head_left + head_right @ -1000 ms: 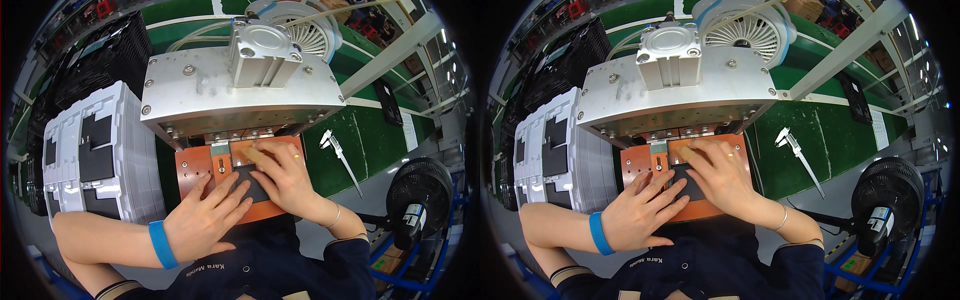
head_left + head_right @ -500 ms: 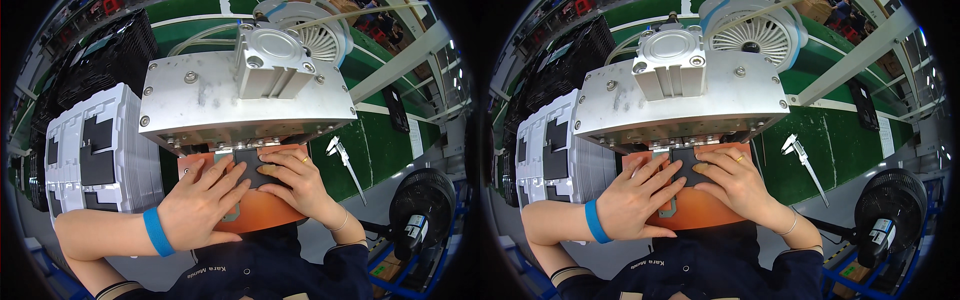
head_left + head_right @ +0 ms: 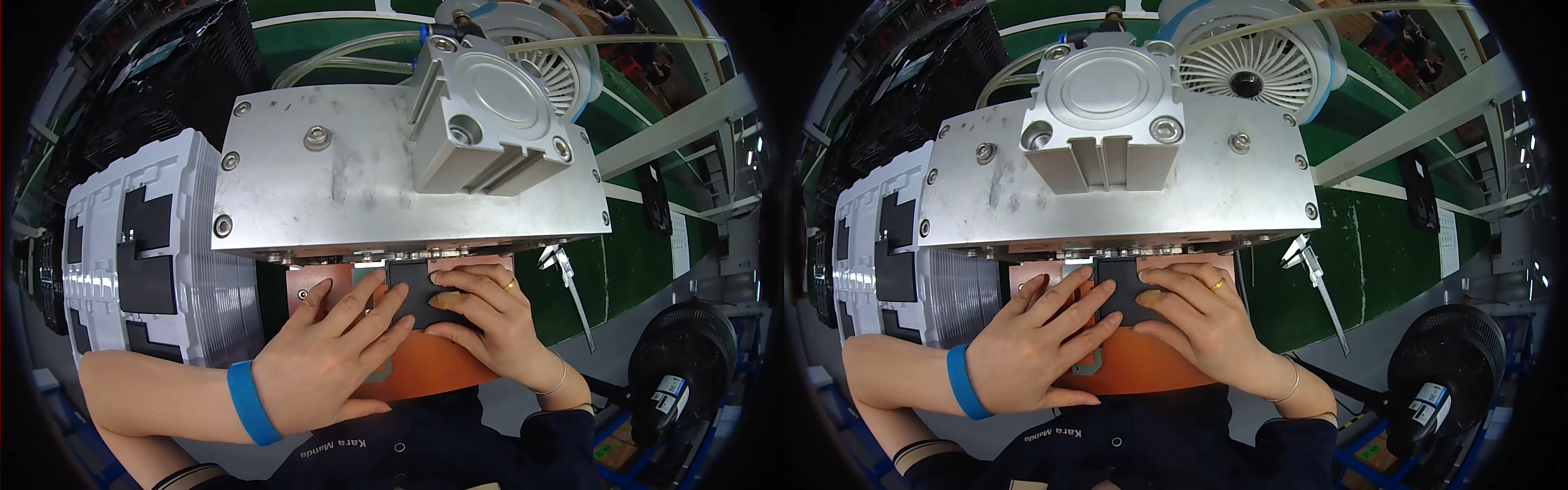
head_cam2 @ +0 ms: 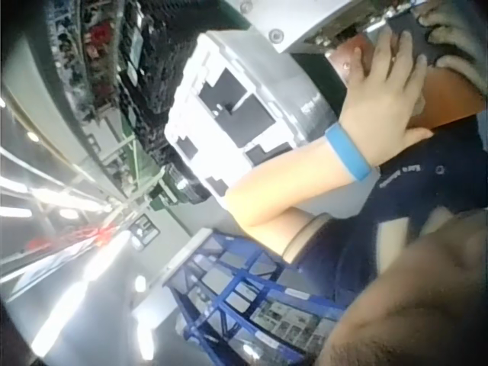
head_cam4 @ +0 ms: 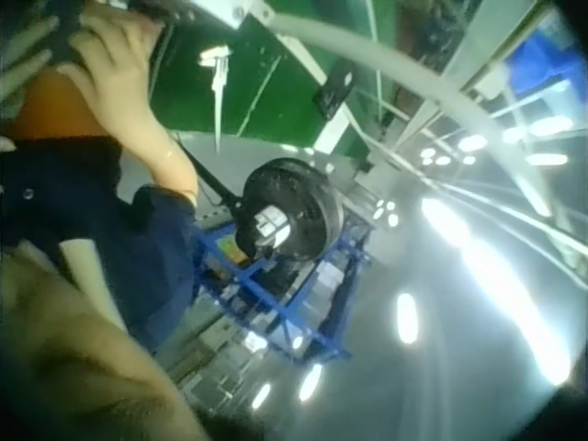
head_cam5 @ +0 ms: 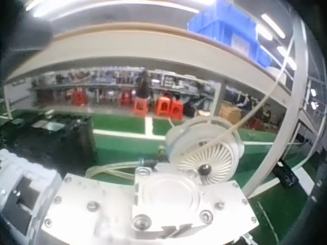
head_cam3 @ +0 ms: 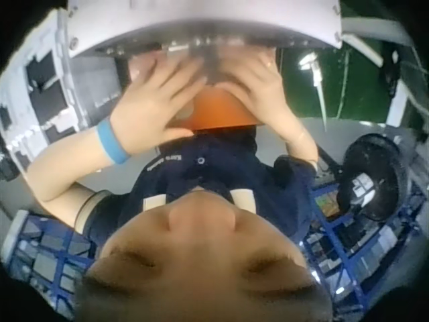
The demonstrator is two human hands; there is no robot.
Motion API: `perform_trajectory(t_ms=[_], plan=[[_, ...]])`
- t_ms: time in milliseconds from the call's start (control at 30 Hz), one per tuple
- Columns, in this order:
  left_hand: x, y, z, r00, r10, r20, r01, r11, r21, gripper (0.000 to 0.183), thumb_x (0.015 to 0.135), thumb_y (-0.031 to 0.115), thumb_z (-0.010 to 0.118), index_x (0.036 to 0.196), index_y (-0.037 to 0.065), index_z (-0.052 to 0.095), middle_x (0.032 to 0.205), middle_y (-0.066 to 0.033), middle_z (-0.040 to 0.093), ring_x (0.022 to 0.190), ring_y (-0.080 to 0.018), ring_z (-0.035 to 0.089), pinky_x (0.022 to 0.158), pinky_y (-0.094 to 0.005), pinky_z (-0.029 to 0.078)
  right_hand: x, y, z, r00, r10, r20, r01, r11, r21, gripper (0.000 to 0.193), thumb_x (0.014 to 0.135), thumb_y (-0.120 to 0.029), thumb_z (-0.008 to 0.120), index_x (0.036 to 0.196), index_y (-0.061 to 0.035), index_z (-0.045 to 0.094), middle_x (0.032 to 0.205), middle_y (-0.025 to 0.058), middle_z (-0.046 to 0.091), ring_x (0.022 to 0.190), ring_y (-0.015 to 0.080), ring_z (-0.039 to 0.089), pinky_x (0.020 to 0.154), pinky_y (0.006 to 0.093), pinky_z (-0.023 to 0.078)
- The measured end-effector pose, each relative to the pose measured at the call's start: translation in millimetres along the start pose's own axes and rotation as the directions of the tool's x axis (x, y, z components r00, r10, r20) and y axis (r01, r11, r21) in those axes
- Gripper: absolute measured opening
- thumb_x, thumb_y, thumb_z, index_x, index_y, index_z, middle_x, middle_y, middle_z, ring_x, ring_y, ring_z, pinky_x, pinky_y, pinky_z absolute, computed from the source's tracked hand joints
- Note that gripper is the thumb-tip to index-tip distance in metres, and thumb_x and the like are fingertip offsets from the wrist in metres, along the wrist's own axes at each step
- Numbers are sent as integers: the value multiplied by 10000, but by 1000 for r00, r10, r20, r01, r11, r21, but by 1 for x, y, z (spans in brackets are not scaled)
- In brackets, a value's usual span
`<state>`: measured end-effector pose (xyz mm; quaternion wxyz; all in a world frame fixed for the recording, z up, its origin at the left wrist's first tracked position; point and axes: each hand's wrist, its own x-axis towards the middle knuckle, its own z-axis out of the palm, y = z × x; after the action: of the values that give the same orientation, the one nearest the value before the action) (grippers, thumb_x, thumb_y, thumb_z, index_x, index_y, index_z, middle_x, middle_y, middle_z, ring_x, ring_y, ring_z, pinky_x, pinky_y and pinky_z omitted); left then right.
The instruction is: The person picks up small black rectangular components from a white tray and places them into a metal jig on a workbench. They press down on the components to secure them, occasionally using a caliper to measure the items. The person repeats this process, moving components from the tray to the jig and then back to the tray.
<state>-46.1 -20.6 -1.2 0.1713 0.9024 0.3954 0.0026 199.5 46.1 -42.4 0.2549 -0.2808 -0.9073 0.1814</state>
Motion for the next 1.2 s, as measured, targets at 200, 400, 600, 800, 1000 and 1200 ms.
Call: perform_trajectory(t_ms=[200,400,600,800,1000,1200], plan=[[0,0,-1,1000,-2,14,2,1000,9,791,843,623,614,1390,62,507,1517,-209,363,1426,-427,300,1041,-614,394,1,-1,0,1000,10,1,-10,1000,15,315,713,-211,820,955,-64,683,1139,78,646,1004,274,581,860,370,477],[0,0,-1,1000,6,-12,-6,1000,9,785,848,621,610,1391,63,507,1505,-209,383,1412,-430,325,1042,-603,400,2,-2,-1,999,25,33,-26,999,37,291,728,-183,812,958,-80,667,1165,84,613,1024,296,557,881,391,466],[1,0,3,981,70,-180,-68,998,17,646,860,512,663,1320,71,561,1421,-185,475,1322,-394,433,986,-510,457,9,-8,-11,985,80,152,-96,990,101,330,744,-103,793,1027,-80,624,1195,94,547,1031,323,545,886,406,453],[2,-1,-6,957,-159,-242,41,901,-431,344,855,218,740,1127,32,641,1029,-134,645,803,-244,614,654,-355,503,-1,-10,-24,896,370,244,-443,747,495,329,760,36,766,1017,-44,576,1036,77,587,912,182,630,797,300,504],[0,-2,-10,940,-342,-19,127,401,-907,337,910,238,720,987,-79,631,857,-127,716,771,-108,688,641,-270,535,5,-31,-24,885,365,289,-427,390,816,308,803,87,745,1012,-15,543,995,63,607,879,128,642,809,251,532],[-76,-15,-48,845,-532,-55,103,264,-959,272,953,135,655,1170,-27,626,1004,-63,694,819,-137,701,713,-246,578,42,-74,-4,963,216,162,-240,411,879,414,822,36,750,1166,-11,526,1129,83,595,1036,137,598,867,306,531]])
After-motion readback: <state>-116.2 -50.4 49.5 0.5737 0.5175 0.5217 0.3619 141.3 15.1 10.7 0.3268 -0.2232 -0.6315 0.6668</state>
